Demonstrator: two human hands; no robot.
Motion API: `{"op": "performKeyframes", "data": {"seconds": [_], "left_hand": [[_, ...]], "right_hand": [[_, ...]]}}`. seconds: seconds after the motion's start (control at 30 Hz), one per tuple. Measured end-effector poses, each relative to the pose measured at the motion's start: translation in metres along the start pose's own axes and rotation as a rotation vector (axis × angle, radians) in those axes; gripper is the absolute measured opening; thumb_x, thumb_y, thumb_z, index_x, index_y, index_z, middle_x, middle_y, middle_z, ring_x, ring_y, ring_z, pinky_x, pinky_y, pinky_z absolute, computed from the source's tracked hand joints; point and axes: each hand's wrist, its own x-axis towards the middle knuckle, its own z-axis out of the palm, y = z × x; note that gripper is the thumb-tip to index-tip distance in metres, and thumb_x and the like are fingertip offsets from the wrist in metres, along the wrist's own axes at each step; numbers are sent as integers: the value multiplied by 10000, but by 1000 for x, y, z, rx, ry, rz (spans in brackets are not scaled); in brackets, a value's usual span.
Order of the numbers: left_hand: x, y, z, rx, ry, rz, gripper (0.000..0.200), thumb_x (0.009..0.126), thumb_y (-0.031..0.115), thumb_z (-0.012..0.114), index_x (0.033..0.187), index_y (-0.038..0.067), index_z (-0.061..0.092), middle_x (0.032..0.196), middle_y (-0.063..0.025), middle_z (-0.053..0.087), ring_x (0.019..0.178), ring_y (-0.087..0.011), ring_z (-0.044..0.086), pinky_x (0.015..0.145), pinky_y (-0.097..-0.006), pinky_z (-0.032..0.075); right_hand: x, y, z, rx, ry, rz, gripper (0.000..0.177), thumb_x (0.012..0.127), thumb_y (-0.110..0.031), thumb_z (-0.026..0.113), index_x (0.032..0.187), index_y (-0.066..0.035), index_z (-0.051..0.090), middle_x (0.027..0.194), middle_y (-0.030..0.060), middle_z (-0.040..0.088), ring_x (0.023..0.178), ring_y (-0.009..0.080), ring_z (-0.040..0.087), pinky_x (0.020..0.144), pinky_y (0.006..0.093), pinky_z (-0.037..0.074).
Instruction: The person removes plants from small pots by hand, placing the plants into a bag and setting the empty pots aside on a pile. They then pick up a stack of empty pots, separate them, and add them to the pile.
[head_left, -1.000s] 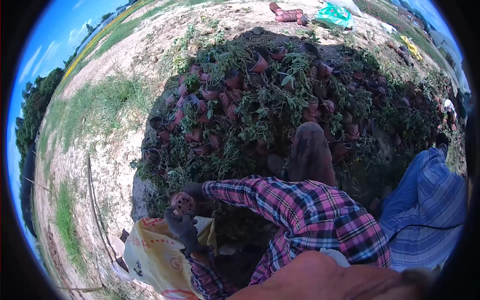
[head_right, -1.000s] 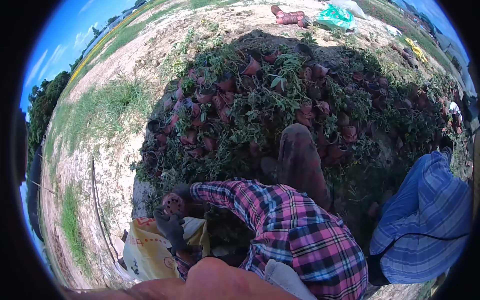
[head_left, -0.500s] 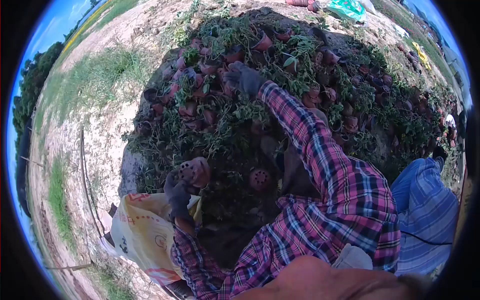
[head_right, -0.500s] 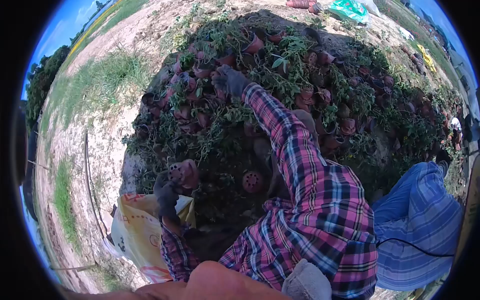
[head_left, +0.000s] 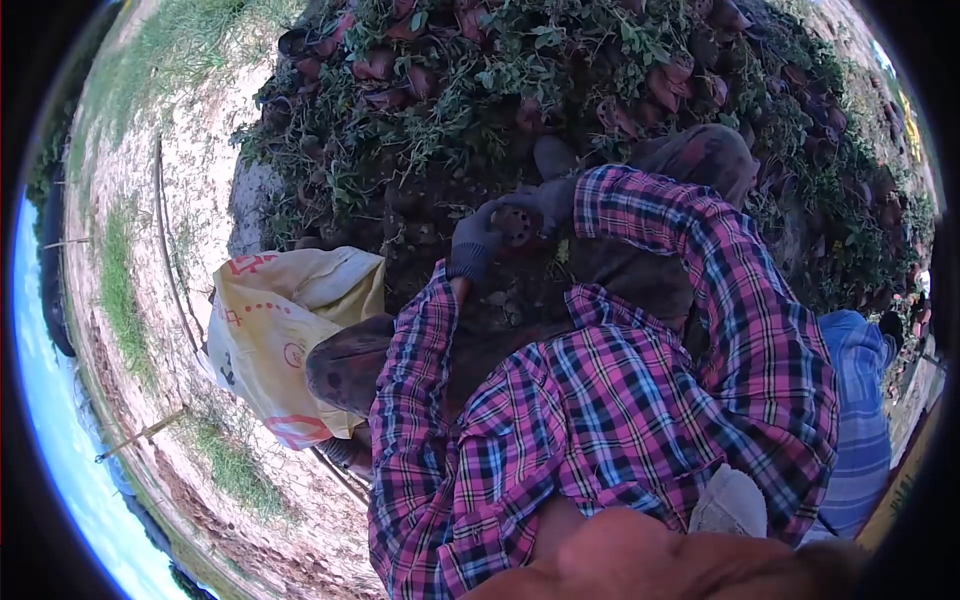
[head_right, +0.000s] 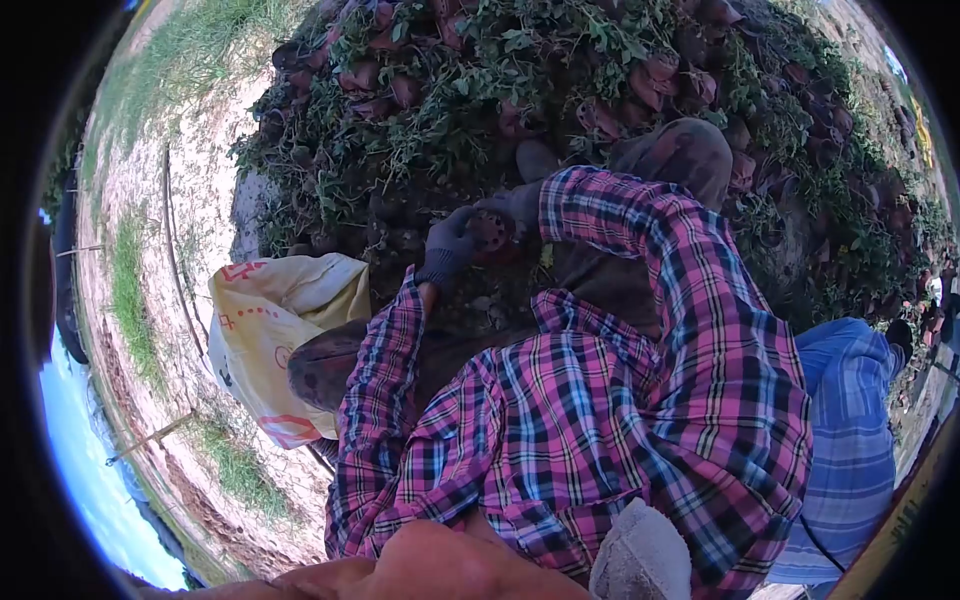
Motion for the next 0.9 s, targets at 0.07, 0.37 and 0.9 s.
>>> {"op": "performKeyframes", "data": {"seconds": [0.07, 0.37, 0.9], "left_hand": [[-1, 5, 8, -1, -110, -98, 493, 730, 132, 574, 1210, 102, 460, 1001, -186, 602, 929, -314, 593, 763, -355, 478], [-13, 36, 34, 196, -220, -419, 890, 608, 421, 738, 1305, 87, 297, 995, -208, 598, 927, -384, 571, 757, -409, 466], [19, -26, -27, -44, 54, -185, 495, 696, 268, 674, 1114, 62, 505, 959, -185, 614, 928, -323, 588, 780, -370, 463]], "right_hand": [[10, 13, 34, 175, 131, 52, 1106, 482, -455, 789, 1371, -188, 189, 1338, 188, 273, 1166, 375, 387, 950, 431, 350], [15, 19, 91, -82, 317, 361, 1031, 523, -524, 735, 1359, -251, 199, 1298, 161, 332, 1096, 346, 472, 881, 436, 423], [-24, 23, -160, 1250, 755, -183, 319, 850, -160, 520, 1142, -51, 451, 817, 34, 551, 629, 114, 526, 547, 240, 461]]}}
